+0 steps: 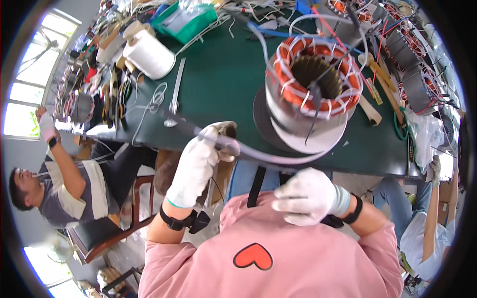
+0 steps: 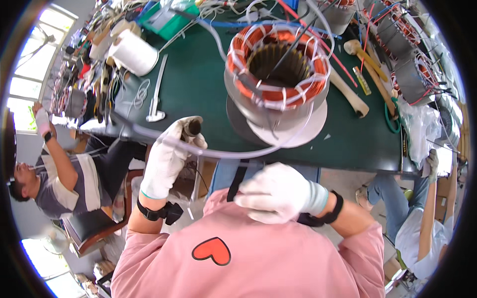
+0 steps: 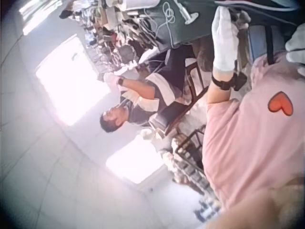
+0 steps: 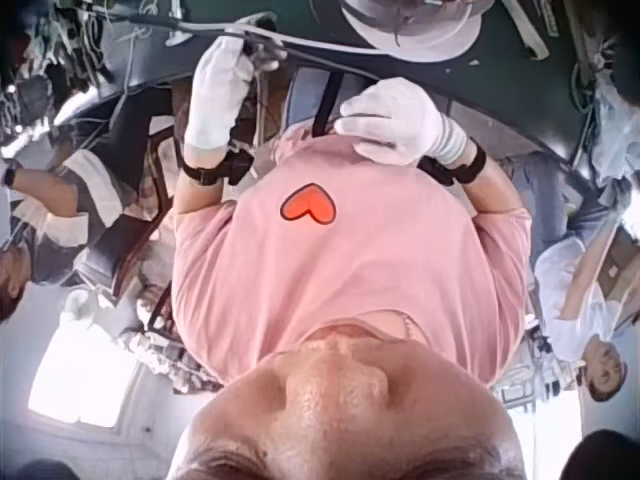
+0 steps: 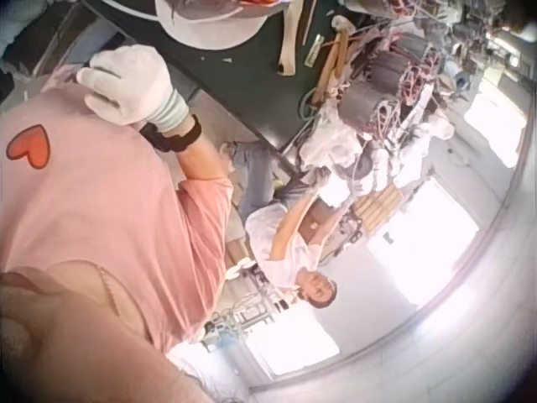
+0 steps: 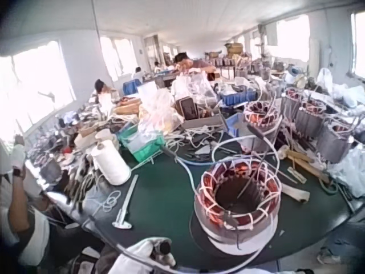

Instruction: Assembling and inspecting electric motor stators by inserting metal components, using a wooden mallet to seat them, and securing wiring with string.

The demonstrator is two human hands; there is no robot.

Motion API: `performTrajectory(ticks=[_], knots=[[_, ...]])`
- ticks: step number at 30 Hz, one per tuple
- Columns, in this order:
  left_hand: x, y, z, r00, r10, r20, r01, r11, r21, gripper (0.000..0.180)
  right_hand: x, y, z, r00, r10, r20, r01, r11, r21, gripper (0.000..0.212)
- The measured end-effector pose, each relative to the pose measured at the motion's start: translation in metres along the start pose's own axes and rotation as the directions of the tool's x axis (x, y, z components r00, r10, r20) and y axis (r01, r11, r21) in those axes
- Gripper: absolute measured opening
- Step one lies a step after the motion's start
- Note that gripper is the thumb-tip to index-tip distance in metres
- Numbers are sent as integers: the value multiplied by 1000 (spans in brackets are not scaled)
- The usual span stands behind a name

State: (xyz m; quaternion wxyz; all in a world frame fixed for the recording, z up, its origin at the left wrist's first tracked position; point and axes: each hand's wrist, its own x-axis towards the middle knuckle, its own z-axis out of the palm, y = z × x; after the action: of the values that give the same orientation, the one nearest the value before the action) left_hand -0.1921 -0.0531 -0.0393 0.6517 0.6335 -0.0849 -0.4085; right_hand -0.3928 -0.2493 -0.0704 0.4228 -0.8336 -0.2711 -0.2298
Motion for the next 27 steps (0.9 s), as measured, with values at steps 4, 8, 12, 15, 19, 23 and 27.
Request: performTrajectory(ticks=[4,8,12,15,19,23,27], knots=[[-39,-24,3,994,72,79,-57,983,-172,42,49,5,44,946,93,-309,-90,996,23,47],[-53,-42,2,959,228,168,-233,972,13,39,55,-23,70,739,641,-209,-489,724,487,55],[-53,-52,4,909,312,275,-383,886,261,31,32,-32,79,592,772,-231,-491,573,656,47],[-49,-54,8,674,591,444,-714,364,598,36,25,-40,72,501,835,-228,-495,492,717,41],[-40,-59,12,515,644,566,-742,5,670,24,22,-42,67,469,857,-214,-606,489,628,36],[-47,-44,30,800,508,319,-585,545,600,14,17,-38,60,401,890,-215,-513,413,752,33],[-31,-36,25,746,477,465,-666,567,486,13,10,-35,53,379,905,-193,-448,362,817,31]])
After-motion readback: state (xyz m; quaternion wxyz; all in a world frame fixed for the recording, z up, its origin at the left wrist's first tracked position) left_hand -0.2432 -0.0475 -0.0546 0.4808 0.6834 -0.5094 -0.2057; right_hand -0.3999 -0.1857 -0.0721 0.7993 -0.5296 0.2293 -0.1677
